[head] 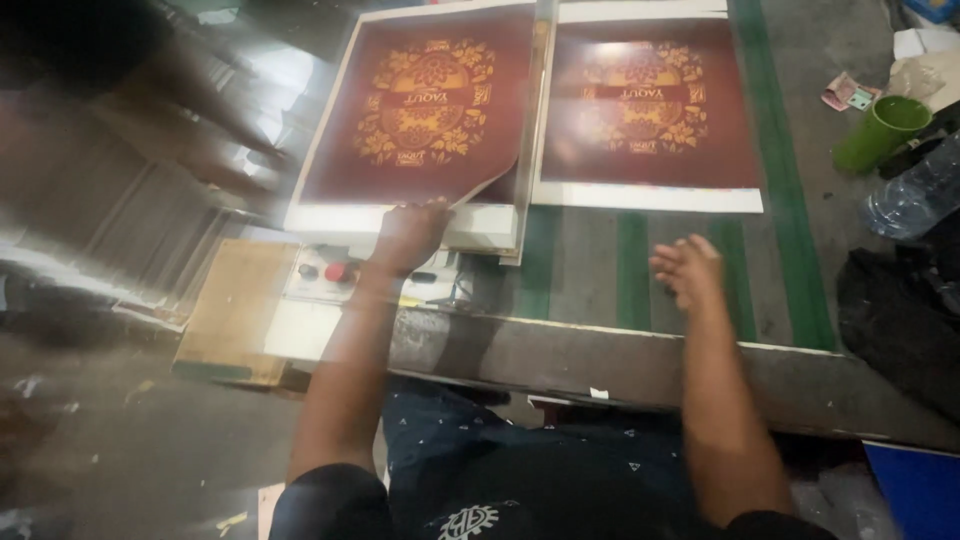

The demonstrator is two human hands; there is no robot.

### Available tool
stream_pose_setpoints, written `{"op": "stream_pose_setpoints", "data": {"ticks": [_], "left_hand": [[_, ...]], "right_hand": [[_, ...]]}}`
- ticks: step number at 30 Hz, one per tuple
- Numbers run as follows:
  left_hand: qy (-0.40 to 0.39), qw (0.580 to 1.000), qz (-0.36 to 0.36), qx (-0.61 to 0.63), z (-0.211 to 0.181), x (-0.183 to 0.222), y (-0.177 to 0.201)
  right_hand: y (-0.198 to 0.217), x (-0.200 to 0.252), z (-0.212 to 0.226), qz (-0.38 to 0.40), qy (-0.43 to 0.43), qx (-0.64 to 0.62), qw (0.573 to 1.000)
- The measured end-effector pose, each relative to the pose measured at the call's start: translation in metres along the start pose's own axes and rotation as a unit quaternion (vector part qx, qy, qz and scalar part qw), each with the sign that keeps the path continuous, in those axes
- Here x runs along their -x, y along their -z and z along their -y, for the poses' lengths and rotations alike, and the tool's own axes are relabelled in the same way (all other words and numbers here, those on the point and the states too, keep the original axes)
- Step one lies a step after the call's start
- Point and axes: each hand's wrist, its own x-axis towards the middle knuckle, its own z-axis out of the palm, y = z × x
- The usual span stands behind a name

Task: The person handles large printed sheets with a maroon and gold design, repeatedly picking them up from a stack, moving them through a machine, and placing them onto a separate pile. The process involves continuous manual handling of the sheets in a repetitive workflow.

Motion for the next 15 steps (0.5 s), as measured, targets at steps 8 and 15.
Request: {"op": "stream_pose_setpoints", "data": {"ticks": [8,15], "left_hand": [[-0.02,0.994,-0.054,-0.095,0.007,0.0,-0.046],[-0.036,0.993,-0.062,-0.091,-0.123,0.035,-0.048]], "right_hand": [[-0.11,0.13,-0.004,0.204,0.007,0.086,0.975],[-0.144,0.209,0.009,0.325,0.04,0.031,0.944]]}}
